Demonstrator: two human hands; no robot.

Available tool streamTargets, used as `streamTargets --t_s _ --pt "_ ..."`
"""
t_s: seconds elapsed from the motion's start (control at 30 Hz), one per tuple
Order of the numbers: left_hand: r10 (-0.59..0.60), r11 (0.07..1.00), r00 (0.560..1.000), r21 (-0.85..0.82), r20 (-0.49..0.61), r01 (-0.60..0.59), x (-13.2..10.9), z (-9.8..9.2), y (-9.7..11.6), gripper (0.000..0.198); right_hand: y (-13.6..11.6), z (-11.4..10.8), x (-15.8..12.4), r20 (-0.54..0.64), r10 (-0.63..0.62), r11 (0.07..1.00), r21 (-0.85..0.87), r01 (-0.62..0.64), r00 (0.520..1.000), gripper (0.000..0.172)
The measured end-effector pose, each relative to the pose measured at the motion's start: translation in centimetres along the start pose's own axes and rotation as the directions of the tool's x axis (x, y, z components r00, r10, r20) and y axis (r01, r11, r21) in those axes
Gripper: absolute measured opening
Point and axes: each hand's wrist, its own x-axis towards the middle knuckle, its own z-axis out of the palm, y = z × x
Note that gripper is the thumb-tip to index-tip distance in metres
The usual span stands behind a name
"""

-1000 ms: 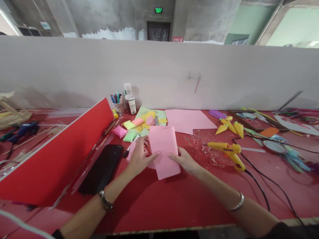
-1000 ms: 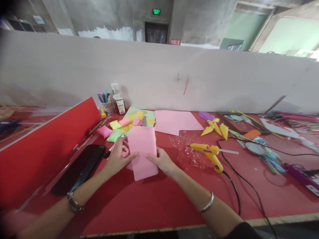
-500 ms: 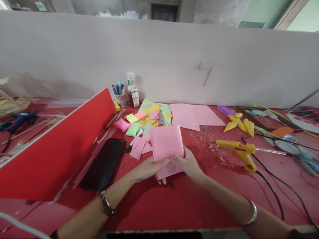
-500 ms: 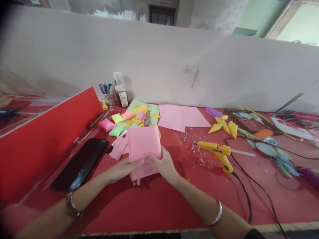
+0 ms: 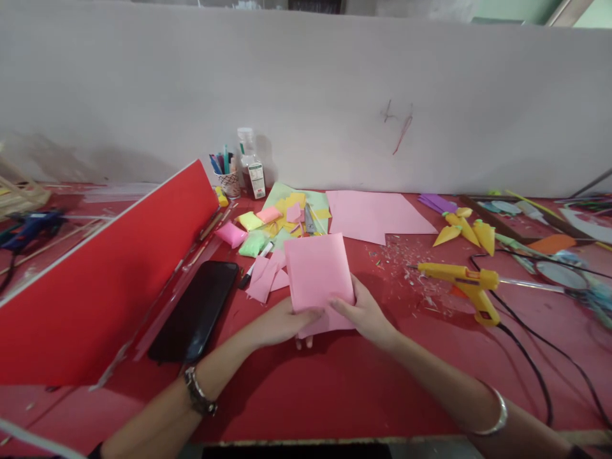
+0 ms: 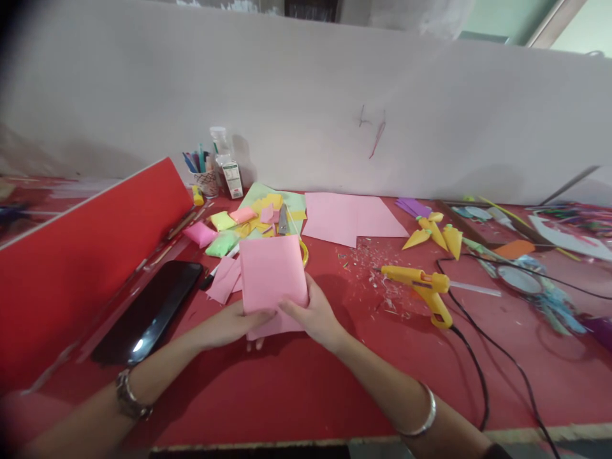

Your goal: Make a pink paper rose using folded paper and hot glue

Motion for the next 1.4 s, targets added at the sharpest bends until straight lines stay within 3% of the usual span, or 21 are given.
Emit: streamTargets --t_s 0.13,0.33,0.6,0.93,1.27,1.4 --pt "-0.017 0.999 0.998 0.028 0.057 0.015 -0.1 -0.3 0.0 0.033 -0.1 -0.5 -0.1 0.052 0.042 0.991 0.127 -0.049 0.998 0.048" --pt "-0.042 0.998 0.991 0.043 0.130 0.036 0.0 -0.7 -0.1 0.034 -0.1 -0.5 0.1 0.047 0.055 0.993 0.104 -0.059 0.997 0.049" --pt "-0.100 0.991 0.993 0.090 0.056 0.094 -0.5 -0.4 1.0 0.031 0.3 -0.5 0.4 0.000 0.025 0.997 0.069 -0.025 1.000 0.044" --pt "-0.069 0.994 0.989 -0.076 0.133 0.079 -0.3 -0.5 0.5 0.032 0.4 -0.7 0.5 0.015 -0.007 1.000 -0.008 0.007 1.000 0.036" --pt "-0.049 0.998 0.992 -0.030 0.114 0.053 -0.2 -0.5 0.5 0.032 0.4 -0.7 0.5 -0.019 -0.018 0.999 -0.051 0.017 1.000 0.032" --pt "-0.027 0.999 0.991 0.024 0.132 0.024 -0.2 -0.7 0.5 0.021 0.3 -0.6 0.5 -0.059 -0.057 0.996 -0.078 0.052 0.997 0.029"
